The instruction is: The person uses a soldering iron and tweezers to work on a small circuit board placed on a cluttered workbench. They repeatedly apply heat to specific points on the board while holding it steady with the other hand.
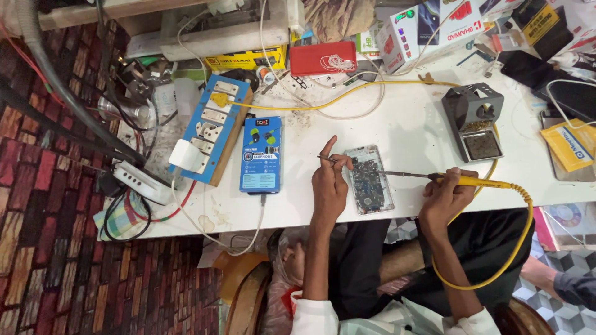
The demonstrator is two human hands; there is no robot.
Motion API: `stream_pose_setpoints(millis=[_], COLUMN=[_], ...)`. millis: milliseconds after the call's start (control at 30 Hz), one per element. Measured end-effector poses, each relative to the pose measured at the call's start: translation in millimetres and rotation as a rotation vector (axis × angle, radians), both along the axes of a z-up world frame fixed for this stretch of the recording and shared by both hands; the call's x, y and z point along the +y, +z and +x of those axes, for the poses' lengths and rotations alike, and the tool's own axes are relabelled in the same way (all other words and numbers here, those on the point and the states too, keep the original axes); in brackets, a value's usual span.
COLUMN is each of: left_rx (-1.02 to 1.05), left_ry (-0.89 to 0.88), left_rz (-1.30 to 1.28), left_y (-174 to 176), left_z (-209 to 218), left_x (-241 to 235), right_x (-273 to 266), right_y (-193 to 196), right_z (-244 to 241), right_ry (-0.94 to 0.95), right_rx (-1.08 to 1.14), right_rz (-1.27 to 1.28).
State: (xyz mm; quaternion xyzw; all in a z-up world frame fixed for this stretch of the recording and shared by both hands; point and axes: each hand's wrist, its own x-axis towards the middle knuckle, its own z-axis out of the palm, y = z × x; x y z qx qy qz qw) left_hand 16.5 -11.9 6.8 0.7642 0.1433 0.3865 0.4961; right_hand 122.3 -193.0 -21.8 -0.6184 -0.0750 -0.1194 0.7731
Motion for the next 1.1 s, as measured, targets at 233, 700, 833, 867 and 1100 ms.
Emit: stream_pose_setpoints(millis=[233, 700, 833, 867, 1100], left_rx=[-0.004, -0.012, -0.003, 0.011, -0.011], left_ry=[-0.020, -0.029, -0.036, -0.033, -0.017], left_rz=[-0.024, -0.030, -0.037, -0.048, -0.022], left_y=[0, 1, 3, 3, 2], left_z=[-1, 0, -1, -1, 0], left_x=[1, 2, 1, 1, 1], right_x=[0, 2, 2, 2, 2], right_y=[4, 14, 10, 8, -3], right_z=[-4, -2, 2, 4, 11], right_ry=[0.017, 0.047, 0.065, 0.072, 0.088], right_rx=[-0.053, 0.067, 0.076, 0.074, 0.094], right_rz=[-0.052, -0.108, -0.083, -0.085, -0.053])
